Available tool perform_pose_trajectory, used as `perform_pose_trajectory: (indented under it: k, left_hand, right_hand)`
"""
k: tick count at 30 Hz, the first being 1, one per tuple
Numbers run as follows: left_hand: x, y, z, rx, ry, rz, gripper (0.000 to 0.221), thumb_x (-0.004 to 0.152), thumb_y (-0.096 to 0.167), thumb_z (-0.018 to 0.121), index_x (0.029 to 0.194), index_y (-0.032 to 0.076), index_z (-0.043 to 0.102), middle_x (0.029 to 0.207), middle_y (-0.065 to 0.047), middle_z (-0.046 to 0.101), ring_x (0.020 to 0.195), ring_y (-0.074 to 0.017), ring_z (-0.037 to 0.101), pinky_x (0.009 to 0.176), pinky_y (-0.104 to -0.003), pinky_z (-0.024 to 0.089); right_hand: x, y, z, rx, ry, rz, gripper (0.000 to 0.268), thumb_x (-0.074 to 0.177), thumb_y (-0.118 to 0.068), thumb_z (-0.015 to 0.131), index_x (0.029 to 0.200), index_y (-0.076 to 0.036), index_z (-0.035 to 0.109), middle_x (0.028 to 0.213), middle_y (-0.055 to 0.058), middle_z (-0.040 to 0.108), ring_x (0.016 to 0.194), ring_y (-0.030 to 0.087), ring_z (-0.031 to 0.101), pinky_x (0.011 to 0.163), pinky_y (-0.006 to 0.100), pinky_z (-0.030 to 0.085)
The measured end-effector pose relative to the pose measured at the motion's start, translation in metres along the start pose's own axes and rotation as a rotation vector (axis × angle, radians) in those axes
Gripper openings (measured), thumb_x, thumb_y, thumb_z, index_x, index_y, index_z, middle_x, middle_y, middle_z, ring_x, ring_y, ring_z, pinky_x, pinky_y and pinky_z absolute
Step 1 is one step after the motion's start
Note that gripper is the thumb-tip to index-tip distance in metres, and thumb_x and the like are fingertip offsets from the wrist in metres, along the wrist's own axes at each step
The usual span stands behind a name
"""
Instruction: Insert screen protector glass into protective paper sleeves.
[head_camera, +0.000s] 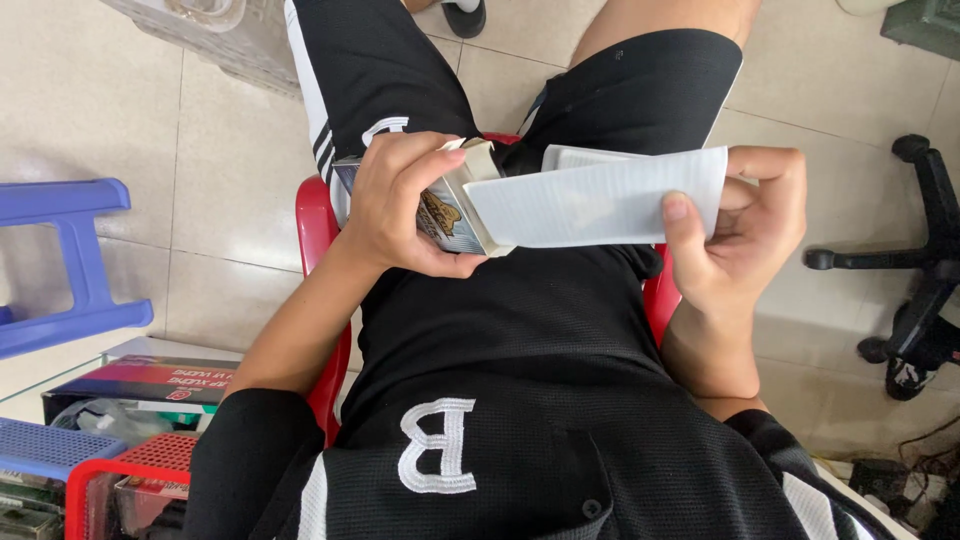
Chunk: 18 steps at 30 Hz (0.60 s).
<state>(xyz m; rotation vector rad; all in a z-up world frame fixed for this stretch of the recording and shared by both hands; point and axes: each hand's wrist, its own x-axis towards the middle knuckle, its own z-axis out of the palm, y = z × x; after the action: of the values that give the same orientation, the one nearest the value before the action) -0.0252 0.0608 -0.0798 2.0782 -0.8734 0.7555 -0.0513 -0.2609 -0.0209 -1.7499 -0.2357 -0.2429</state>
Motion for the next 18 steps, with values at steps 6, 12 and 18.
perform_pose_trajectory:
  k: [6,12,18]
  left_hand:
    - [-0.002,-0.001,0.000,-0.027,0.036,0.058,0.093,0.081,0.064,0.084,0.137,-0.002,0.050,0.128,-0.017,0.055,0.108,-0.0318,0.062,0.088,-0.045,0.052]
    - [-0.005,-0.004,0.003,-0.008,0.000,0.087,0.092,0.086,0.064,0.083,0.139,-0.003,0.048,0.132,-0.017,0.054,0.111,-0.0317,0.062,0.089,-0.045,0.051]
    - [0.004,0.001,0.000,-0.024,-0.041,0.081,0.095,0.085,0.063,0.081,0.142,-0.005,0.047,0.132,-0.019,0.057,0.111,-0.0334,0.064,0.091,-0.046,0.051]
  right_hand:
    - [0.000,-0.025,0.014,-0.028,0.052,0.019,0.031,0.111,-0.001,0.068,0.121,0.003,0.039,0.094,0.015,0.074,0.077,0.008,0.065,0.073,0.017,0.048]
    - [0.002,-0.055,0.028,-0.186,0.004,0.020,0.042,0.103,0.000,0.068,0.135,0.004,0.040,0.086,0.009,0.070,0.068,0.005,0.064,0.063,0.015,0.045]
    - [-0.002,-0.045,0.017,-0.382,-0.086,-0.088,0.032,0.107,0.003,0.071,0.131,0.002,0.051,0.070,0.003,0.068,0.057,0.005,0.060,0.058,0.016,0.041]
